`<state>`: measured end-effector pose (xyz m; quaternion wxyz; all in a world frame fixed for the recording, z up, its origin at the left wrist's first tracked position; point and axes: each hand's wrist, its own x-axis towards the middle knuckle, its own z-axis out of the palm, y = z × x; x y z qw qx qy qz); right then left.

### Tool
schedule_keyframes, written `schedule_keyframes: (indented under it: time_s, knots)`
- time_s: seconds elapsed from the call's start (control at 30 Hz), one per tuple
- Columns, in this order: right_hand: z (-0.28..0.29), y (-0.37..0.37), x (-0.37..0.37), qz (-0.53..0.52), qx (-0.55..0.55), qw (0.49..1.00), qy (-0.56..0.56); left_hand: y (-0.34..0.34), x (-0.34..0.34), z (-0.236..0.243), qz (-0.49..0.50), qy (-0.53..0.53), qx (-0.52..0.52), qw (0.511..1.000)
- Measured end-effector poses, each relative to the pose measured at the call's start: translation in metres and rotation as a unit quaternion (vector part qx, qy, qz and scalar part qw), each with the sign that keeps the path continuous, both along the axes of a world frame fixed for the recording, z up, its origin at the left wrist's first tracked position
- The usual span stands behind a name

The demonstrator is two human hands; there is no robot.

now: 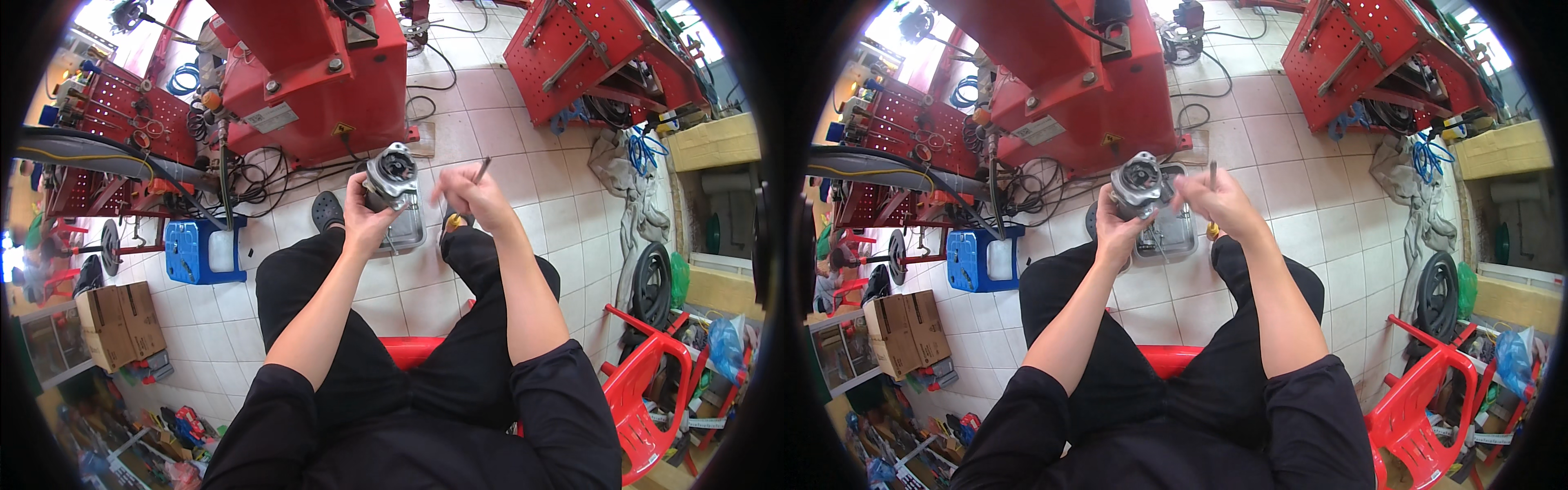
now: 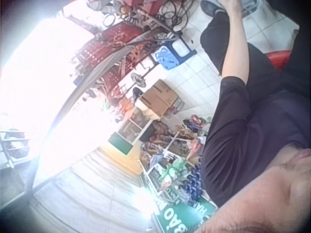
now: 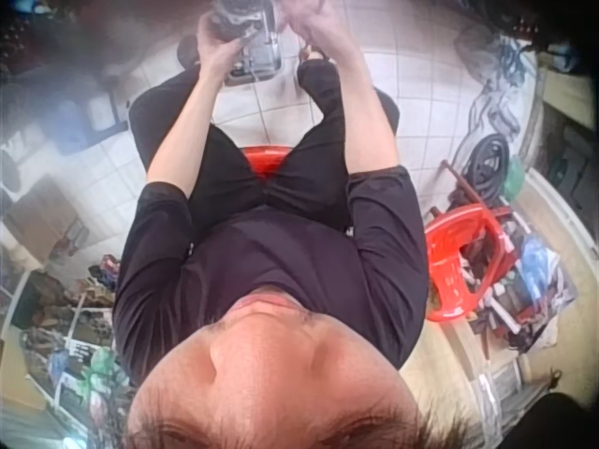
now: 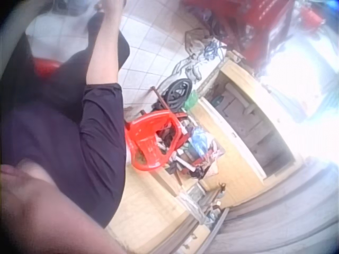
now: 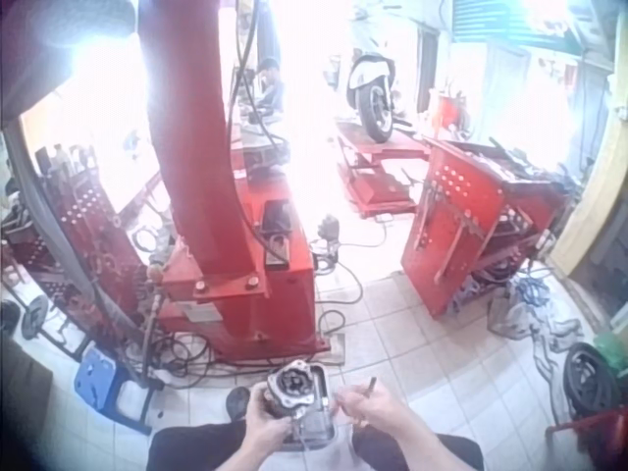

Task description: The person sits on a red chair in a workshop and uses a screwdriver to disassemble a cylindrical mechanical part. They remove screws and separate the housing into two pieces, then place the components into a metal tray on the floor.

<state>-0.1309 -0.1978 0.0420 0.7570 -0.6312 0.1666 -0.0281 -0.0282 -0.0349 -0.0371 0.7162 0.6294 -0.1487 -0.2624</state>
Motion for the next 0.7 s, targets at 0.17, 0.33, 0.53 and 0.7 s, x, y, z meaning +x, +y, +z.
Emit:
schedule_keyframes:
  time_s: [0.17,0.33,0.53,0.7]
  knots:
    - [-0.004,-0.011,-0.005,0.036,0.099,0.994,-0.004,-0.001,0.002,0.005,0.023,0.041,-0.020,0.999]
    - [0.004,0.009,0.007,-0.081,-0.043,0.996,-0.007,0.000,0.000,0.006,-0.012,0.034,-0.042,0.998]
    - [0.005,0.015,0.009,-0.057,-0.071,0.996,-0.009,0.001,-0.001,0.002,-0.036,0.011,-0.041,0.998]
    - [-0.009,0.023,0.012,-0.077,-0.174,0.981,0.030,0.001,0.000,0.004,-0.032,0.048,-0.041,0.998]
